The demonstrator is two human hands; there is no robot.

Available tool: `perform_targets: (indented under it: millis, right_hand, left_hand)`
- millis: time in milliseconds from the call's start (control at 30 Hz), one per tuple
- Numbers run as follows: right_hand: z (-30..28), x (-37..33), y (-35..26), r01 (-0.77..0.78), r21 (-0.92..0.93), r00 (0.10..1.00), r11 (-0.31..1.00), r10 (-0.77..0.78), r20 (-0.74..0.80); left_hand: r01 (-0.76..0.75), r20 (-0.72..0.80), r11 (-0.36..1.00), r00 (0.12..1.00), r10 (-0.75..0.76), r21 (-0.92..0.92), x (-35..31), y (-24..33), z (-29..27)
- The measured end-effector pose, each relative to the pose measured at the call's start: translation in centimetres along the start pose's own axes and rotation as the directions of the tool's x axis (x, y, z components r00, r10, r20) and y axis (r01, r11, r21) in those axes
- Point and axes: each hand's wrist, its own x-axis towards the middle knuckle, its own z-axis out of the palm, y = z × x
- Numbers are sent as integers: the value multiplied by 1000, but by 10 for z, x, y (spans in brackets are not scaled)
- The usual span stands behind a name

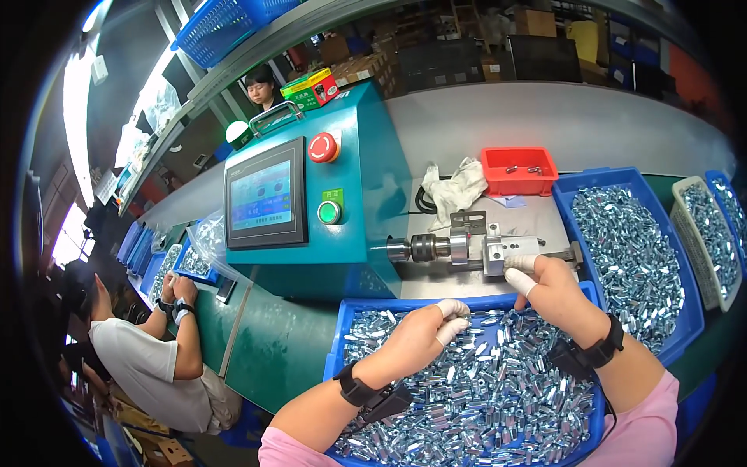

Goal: Placing small metal parts into a machining tool fixture for processing.

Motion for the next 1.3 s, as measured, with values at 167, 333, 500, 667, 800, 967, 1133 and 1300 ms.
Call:
perform_targets:
  millis: [167, 333, 500, 667, 800, 967, 1133, 1300]
  right_hand:
    - [2, 3, 3, 24, -8, 1000, 1000, -24, 16]
    - [4, 3, 8, 60, 50, 998, 997, -61, 14]
    - [2, -1, 4, 44, 83, 999, 996, -45, 15]
    - [4, 1, 7, 39, 46, 999, 998, -38, -17]
    - [8, 8, 14, 107, -11, 994, 994, -107, -29]
    - [-19, 29, 70, 156, -56, 987, 986, -158, -41]
    - [-36, 52, 109, 199, -142, 964, 970, -220, -151]
    - [-80, 105, 177, 143, -92, 985, 986, -150, -81]
  left_hand:
    - [2, -11, 1000, 1000, -2, 2, -1, -2, 0]
    - [-36, -17, 999, 999, 36, 2, 0, -1, -2]
    - [-85, -38, 996, 996, 85, 16, 0, -4, 2]
    - [-62, -44, 998, 997, 61, -12, -1, -6, 2]
    - [-125, -114, 992, 986, 124, -3, 0, -21, 9]
    - [-148, -159, 988, 977, 140, -42, 2, -16, 12]
    - [-202, -290, 977, 941, 174, -71, 4, -24, 19]
    - [-242, -282, 969, 934, 219, -49, 11, -32, 26]
